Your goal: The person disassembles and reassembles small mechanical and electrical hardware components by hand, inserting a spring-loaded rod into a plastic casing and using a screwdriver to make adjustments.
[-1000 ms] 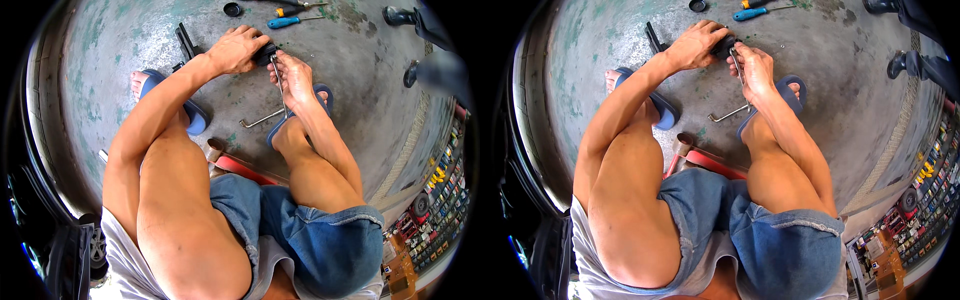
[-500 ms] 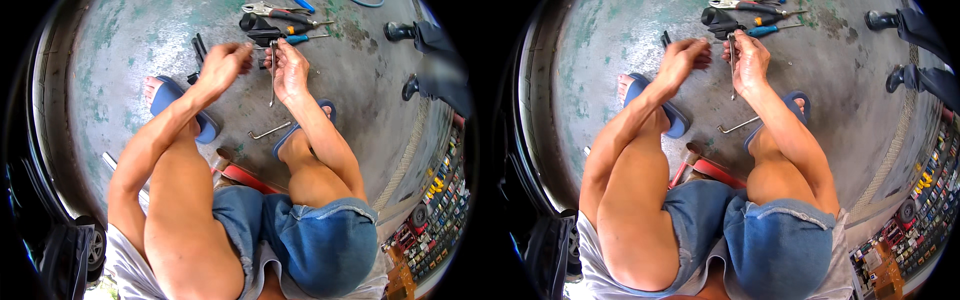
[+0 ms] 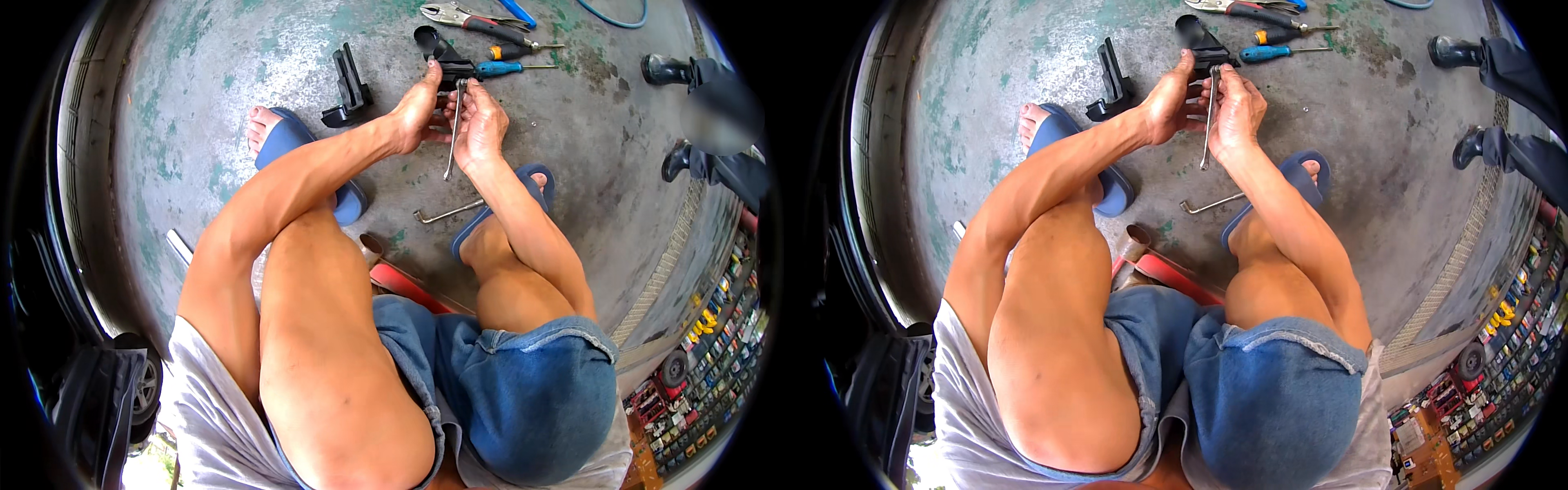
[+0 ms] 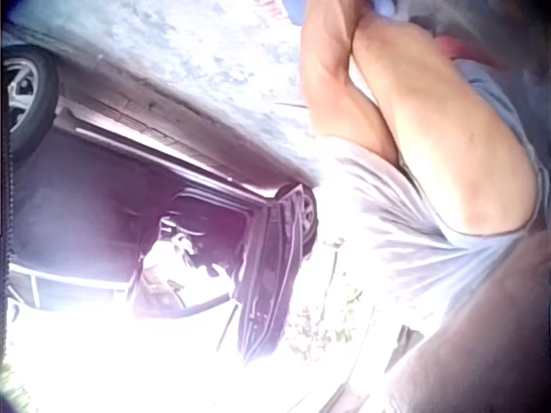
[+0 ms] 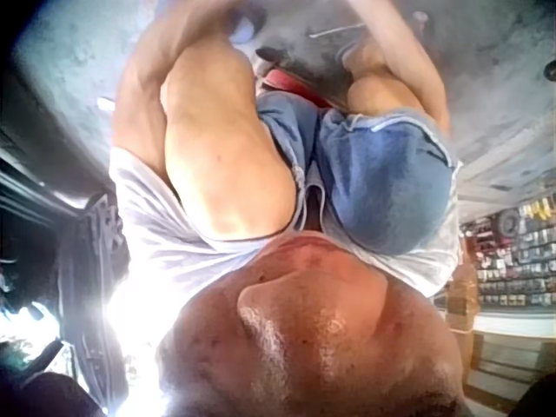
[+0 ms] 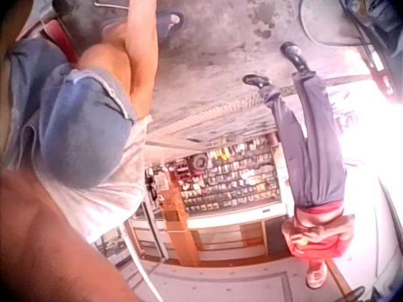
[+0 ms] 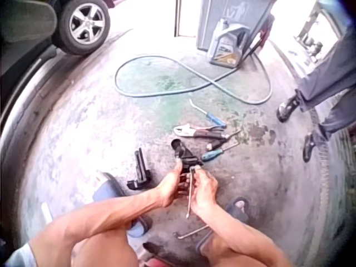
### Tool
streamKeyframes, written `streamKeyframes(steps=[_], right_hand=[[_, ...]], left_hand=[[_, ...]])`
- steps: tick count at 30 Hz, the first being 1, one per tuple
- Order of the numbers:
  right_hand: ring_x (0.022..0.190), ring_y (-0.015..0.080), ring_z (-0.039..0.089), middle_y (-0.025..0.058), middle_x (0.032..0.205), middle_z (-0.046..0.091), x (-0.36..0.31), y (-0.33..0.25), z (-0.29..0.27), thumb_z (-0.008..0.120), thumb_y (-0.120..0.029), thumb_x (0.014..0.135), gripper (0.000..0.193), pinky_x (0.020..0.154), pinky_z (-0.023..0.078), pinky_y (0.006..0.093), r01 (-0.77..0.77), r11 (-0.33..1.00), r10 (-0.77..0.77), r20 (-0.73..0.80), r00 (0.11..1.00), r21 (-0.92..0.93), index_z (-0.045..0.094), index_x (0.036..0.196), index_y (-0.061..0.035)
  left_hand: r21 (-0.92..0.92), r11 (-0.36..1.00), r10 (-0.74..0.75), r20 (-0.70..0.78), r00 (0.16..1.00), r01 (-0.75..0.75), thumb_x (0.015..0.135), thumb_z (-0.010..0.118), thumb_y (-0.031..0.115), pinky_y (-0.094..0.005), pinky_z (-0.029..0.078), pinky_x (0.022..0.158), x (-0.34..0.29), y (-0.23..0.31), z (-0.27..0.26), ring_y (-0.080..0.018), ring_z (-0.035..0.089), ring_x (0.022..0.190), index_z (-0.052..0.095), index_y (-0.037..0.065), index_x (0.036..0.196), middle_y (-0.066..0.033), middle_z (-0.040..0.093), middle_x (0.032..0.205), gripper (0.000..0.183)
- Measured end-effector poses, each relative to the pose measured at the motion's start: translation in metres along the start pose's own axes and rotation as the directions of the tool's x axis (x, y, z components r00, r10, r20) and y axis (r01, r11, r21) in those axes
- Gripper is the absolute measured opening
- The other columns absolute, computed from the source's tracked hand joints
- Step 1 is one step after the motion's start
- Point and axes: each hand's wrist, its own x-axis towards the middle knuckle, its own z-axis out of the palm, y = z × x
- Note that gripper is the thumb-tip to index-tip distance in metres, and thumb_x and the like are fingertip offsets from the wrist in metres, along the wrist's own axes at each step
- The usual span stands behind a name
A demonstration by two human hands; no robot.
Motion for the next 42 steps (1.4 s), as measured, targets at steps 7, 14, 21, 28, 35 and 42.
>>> streamKeyframes(steps=[7,14,21,28,35,42], right_hand=[[0.068,0.0181,0.065,0.0103,0.081,0.068,0.006,-0.01,0.017,0.064,-0.019,0.098,0.02,0.06,0.054,0.0306,0.106,0.991,-0.112,0.07,0.991,0.078,0.062,0.098,0.0003],[0.086,0.0167,0.066,0.01,0.097,0.069,0.009,-0.009,0.012,0.062,-0.016,0.102,0.022,0.079,0.053,0.0302,0.205,0.972,-0.214,0.075,0.974,0.117,0.059,0.111,0.0045],[0.082,0.0135,0.063,0.007,0.096,0.069,0.003,-0.02,0.015,0.064,-0.016,0.101,0.021,0.076,0.052,0.0285,0.152,0.988,-0.15,0.063,0.987,-0.03,0.062,0.108,0.0037],[0.08,0.0108,0.059,0.0066,0.093,0.068,-0.005,-0.015,0.02,0.062,-0.017,0.103,0.021,0.072,0.05,0.0272,0.167,0.973,-0.159,0.066,0.985,-0.158,0.063,0.107,0.003],[0.081,0.0111,0.059,0.0043,0.093,0.066,-0.002,0.002,0.024,0.062,-0.021,0.103,0.02,0.07,0.05,0.0285,0.204,0.942,-0.184,0.101,0.978,-0.267,0.062,0.105,-0.0005],[0.078,0.011,0.059,0.0051,0.09,0.068,-0.013,0.004,0.038,0.064,-0.016,0.102,0.018,0.074,0.047,0.0255,0.264,0.936,-0.237,0.137,0.962,-0.235,0.064,0.099,0.002]], left_hand=[[-0.206,0.97,0.12,-0.056,0.991,-0.129,0.104,0.039,0.064,-0.032,0.042,0.072,0.025,0.007,0.011,-0.0124,0.04,0.063,0.051,0.018,0.079,0.0049,0.05,0.072,0.053],[-0.095,0.952,0.277,-0.135,0.951,-0.29,0.106,0.038,0.058,-0.04,0.049,0.075,0.019,0.012,0.025,-0.0156,0.054,0.077,0.054,0.015,0.098,0.001,0.054,0.086,0.046],[0.071,0.94,0.34,-0.172,0.924,-0.333,0.106,0.033,0.06,-0.0452,0.056,0.071,0.027,0.0,0.015,-0.0249,0.062,0.087,0.053,0.006,0.124,-0.0086,0.059,0.104,0.06],[0.26,0.923,0.341,-0.216,0.915,-0.283,0.106,0.03,0.06,-0.0458,0.059,0.068,0.018,0.004,0.01,-0.0302,0.065,0.092,0.05,-0.003,0.129,-0.0147,0.061,0.115,0.07],[0.381,0.875,0.432,-0.334,0.838,-0.3,0.108,0.03,0.054,-0.0485,0.054,0.082,-0.005,0.013,0.007,-0.0389,0.067,0.1,0.053,-0.009,0.121,-0.03,0.066,0.111,0.069],[0.491,0.807,0.527,-0.349,0.775,-0.328,0.108,0.033,0.053,-0.0434,0.051,0.073,0.011,0.001,-0.017,-0.0309,0.067,0.079,0.058,-0.008,0.109,-0.0241,0.068,0.094,0.066]])
